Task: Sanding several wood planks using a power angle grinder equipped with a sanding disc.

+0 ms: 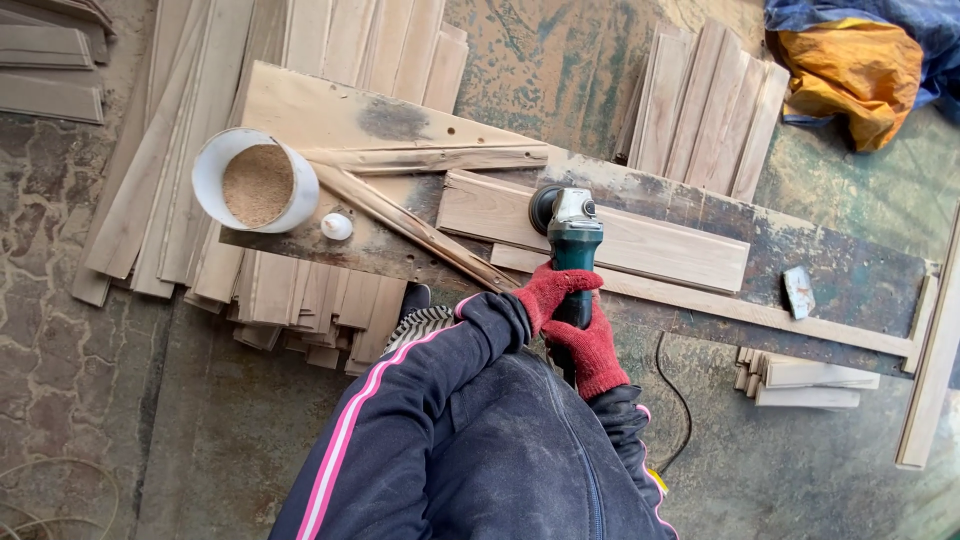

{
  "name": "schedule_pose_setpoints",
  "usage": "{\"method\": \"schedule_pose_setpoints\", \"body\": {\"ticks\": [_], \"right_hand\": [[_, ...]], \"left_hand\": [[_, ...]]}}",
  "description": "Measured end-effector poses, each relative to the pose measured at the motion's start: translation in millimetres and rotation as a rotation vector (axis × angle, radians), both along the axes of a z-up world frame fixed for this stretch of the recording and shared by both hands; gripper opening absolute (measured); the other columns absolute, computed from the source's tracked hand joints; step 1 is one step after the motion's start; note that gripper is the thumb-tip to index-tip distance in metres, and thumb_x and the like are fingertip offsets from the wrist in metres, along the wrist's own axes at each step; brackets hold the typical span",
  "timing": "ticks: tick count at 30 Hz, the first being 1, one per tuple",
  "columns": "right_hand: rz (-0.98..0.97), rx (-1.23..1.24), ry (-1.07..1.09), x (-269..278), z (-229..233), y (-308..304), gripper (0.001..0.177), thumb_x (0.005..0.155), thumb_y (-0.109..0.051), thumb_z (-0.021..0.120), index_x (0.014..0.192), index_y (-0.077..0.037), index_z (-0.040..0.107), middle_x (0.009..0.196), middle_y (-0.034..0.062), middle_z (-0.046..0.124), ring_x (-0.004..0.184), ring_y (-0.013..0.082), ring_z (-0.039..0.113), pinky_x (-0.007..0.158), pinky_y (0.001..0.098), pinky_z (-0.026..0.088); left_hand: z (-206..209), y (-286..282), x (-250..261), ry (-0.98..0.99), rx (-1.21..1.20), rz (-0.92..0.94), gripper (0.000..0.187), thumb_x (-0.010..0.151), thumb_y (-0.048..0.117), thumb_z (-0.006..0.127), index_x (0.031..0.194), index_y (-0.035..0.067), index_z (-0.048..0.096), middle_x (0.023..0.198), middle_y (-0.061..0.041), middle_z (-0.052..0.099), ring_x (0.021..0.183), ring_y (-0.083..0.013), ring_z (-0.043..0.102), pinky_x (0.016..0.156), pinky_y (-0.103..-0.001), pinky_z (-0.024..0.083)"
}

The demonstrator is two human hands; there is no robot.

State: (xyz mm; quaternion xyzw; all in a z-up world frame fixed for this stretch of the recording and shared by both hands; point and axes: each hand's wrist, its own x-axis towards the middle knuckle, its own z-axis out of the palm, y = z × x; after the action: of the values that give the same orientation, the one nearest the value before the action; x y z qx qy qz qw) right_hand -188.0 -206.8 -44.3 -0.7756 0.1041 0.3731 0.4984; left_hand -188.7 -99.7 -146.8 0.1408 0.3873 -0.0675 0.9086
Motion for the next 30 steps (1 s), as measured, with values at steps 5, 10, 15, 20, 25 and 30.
{"method": "schedule_pose_setpoints", "body": {"ticks": [5, 10, 15, 20, 25, 30], "right_hand": [[0.057, -0.011, 0.008, -6.1, 1.3, 17.7, 0.049, 0.059, -0.006, 0.093, 0.097, 0.001, 0.062, 0.070, 0.0264, 0.064, 0.058, 0.0373, 0.069, 0.051, 0.0496, 0.062], [0.091, -0.022, 0.008, -14.2, -4.7, 30.0, 0.051, 0.058, -0.008, 0.094, 0.097, 0.000, 0.062, 0.071, 0.0252, 0.064, 0.059, 0.0356, 0.069, 0.052, 0.0476, 0.062], [0.152, -0.031, 0.010, -17.6, -13.6, 42.2, 0.052, 0.058, -0.008, 0.096, 0.097, 0.001, 0.063, 0.070, 0.0252, 0.064, 0.058, 0.0360, 0.070, 0.050, 0.0479, 0.062], [0.217, -0.025, 0.005, -26.8, 9.8, 71.9, 0.053, 0.057, -0.008, 0.096, 0.096, 0.001, 0.062, 0.068, 0.0236, 0.063, 0.056, 0.0343, 0.069, 0.049, 0.0458, 0.061], [0.275, -0.027, 0.018, -34.7, 22.7, 90.9, 0.050, 0.058, -0.008, 0.095, 0.095, 0.001, 0.062, 0.067, 0.0227, 0.062, 0.055, 0.0336, 0.068, 0.048, 0.0440, 0.060], [0.283, -0.057, 0.027, -37.8, 37.4, 96.3, 0.053, 0.056, -0.010, 0.097, 0.095, 0.000, 0.063, 0.068, 0.0216, 0.062, 0.056, 0.0323, 0.069, 0.050, 0.0432, 0.061]], "left_hand": [[19.2, 21.6, -16.5, 0.010, 0.024, 0.063, 0.058, 0.060, 0.004, 0.095, 0.108, 0.001, 0.063, 0.073, -0.024, 0.069, 0.064, -0.0409, 0.074, 0.060, -0.054, 0.061], [18.6, 37.2, -27.6, -0.004, 0.052, 0.119, 0.056, 0.061, 0.007, 0.096, 0.107, 0.000, 0.063, 0.071, -0.025, 0.069, 0.063, -0.0413, 0.074, 0.062, -0.054, 0.062], [16.9, 49.5, -37.8, 0.002, 0.065, 0.173, 0.052, 0.063, 0.008, 0.095, 0.104, 0.001, 0.065, 0.072, -0.024, 0.070, 0.064, -0.0387, 0.075, 0.063, -0.052, 0.062], [5.7, 66.2, -43.1, 0.060, 0.013, 0.236, 0.053, 0.062, 0.008, 0.095, 0.106, 0.004, 0.065, 0.071, -0.023, 0.070, 0.062, -0.0371, 0.074, 0.059, -0.051, 0.063], [19.6, 85.4, -57.9, 0.090, 0.046, 0.236, 0.053, 0.061, 0.014, 0.096, 0.104, 0.007, 0.066, 0.071, -0.020, 0.071, 0.063, -0.0346, 0.075, 0.058, -0.050, 0.064], [35.5, 85.1, -61.8, 0.114, 0.094, 0.229, 0.055, 0.061, 0.013, 0.095, 0.107, 0.004, 0.067, 0.073, -0.020, 0.070, 0.067, -0.0339, 0.075, 0.065, -0.049, 0.063]]}}
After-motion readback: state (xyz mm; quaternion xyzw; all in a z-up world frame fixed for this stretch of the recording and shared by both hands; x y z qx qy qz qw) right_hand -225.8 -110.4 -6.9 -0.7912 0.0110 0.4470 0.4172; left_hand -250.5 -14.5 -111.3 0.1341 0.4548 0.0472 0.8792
